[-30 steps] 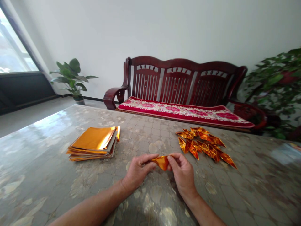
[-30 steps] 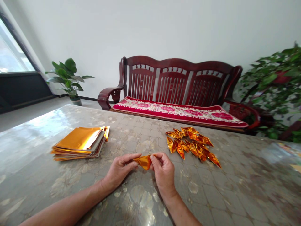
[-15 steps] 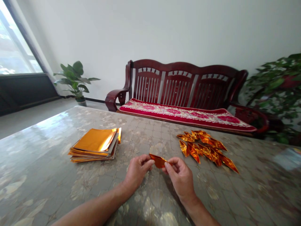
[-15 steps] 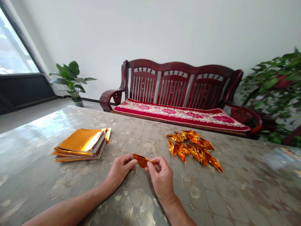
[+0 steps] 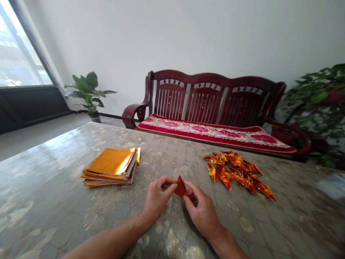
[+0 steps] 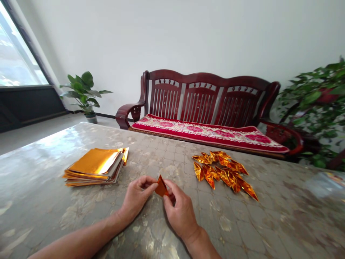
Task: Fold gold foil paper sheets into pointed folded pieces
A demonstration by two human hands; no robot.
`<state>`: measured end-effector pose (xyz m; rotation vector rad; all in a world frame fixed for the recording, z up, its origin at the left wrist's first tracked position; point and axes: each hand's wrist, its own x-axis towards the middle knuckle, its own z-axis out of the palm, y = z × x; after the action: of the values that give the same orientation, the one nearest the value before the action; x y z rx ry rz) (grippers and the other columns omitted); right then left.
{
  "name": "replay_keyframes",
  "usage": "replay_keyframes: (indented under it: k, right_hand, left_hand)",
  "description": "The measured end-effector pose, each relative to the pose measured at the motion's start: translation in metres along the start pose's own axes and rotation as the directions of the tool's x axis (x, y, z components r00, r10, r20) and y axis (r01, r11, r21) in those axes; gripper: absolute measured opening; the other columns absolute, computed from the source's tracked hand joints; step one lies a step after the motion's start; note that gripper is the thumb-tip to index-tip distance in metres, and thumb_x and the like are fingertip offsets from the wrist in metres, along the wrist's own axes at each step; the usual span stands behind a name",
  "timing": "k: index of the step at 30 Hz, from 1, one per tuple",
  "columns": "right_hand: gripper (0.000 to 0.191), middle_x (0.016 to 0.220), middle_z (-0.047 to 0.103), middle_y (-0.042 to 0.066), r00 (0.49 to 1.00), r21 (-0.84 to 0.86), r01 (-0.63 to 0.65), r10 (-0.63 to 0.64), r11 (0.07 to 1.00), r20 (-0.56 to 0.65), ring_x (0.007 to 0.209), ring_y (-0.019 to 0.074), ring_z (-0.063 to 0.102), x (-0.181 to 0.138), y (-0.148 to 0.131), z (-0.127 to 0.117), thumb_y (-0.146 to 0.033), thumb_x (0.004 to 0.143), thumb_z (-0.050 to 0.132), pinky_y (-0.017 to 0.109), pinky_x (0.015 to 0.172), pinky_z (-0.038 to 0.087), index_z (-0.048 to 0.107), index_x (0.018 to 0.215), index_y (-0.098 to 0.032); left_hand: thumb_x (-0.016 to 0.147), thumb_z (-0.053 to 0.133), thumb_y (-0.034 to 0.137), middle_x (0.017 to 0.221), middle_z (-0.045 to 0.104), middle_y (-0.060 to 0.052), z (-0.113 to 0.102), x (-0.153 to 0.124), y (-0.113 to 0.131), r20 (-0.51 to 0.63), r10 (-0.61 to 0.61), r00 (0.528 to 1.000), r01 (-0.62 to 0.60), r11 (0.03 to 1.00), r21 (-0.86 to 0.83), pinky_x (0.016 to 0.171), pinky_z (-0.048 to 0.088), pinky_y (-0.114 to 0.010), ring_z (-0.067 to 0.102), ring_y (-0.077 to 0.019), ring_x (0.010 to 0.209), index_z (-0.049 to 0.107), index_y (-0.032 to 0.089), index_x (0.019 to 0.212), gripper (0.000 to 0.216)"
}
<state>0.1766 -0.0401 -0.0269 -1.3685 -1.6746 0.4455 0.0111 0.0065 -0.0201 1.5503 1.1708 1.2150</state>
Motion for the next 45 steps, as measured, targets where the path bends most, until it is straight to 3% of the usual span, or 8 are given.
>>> replay_keyframes:
  k: [12,25,45]
  right_hand:
    - [0.058,0.112,0.073,0.006,0.990,-0.108,0.138,-0.133,0.984,0.054,0.085,0.0195,0.072,-0.0041,-0.0010,0.0010,-0.016,0.088,0.051,0.032,0.083,0.058,0.049,0.145,-0.026]
    - [0.059,0.088,0.073,0.002,0.991,-0.074,0.116,-0.110,0.990,0.081,0.072,0.0171,0.068,-0.0073,-0.0013,0.0011,-0.020,0.090,0.053,0.029,0.074,0.057,0.044,0.148,-0.024]
    - [0.061,0.074,0.056,-0.006,0.981,0.109,0.099,-0.115,0.989,0.154,0.067,0.0120,0.059,-0.0074,-0.0057,0.0004,-0.010,0.084,0.052,0.024,0.068,0.047,0.037,0.141,-0.026]
  left_hand:
    - [0.081,0.061,0.025,0.076,0.072,-0.002,0.0014,0.0001,0.0001,0.025,0.054,0.998,-0.054,0.998,0.021,0.068,0.051,-0.024,0.065,-0.0153,0.069,0.073,0.017,0.086,0.015]
    - [0.085,0.064,0.035,0.077,0.067,-0.003,-0.0024,0.0021,0.0003,0.112,0.131,0.985,-0.121,0.988,-0.095,0.071,0.048,-0.025,0.062,-0.0163,0.074,0.076,0.018,0.090,0.021]
    - [0.085,0.069,0.037,0.074,0.060,-0.002,-0.0023,0.0011,-0.0023,0.181,0.111,0.977,-0.049,0.947,-0.318,0.066,0.046,-0.024,0.058,-0.0140,0.069,0.073,0.015,0.088,0.023]
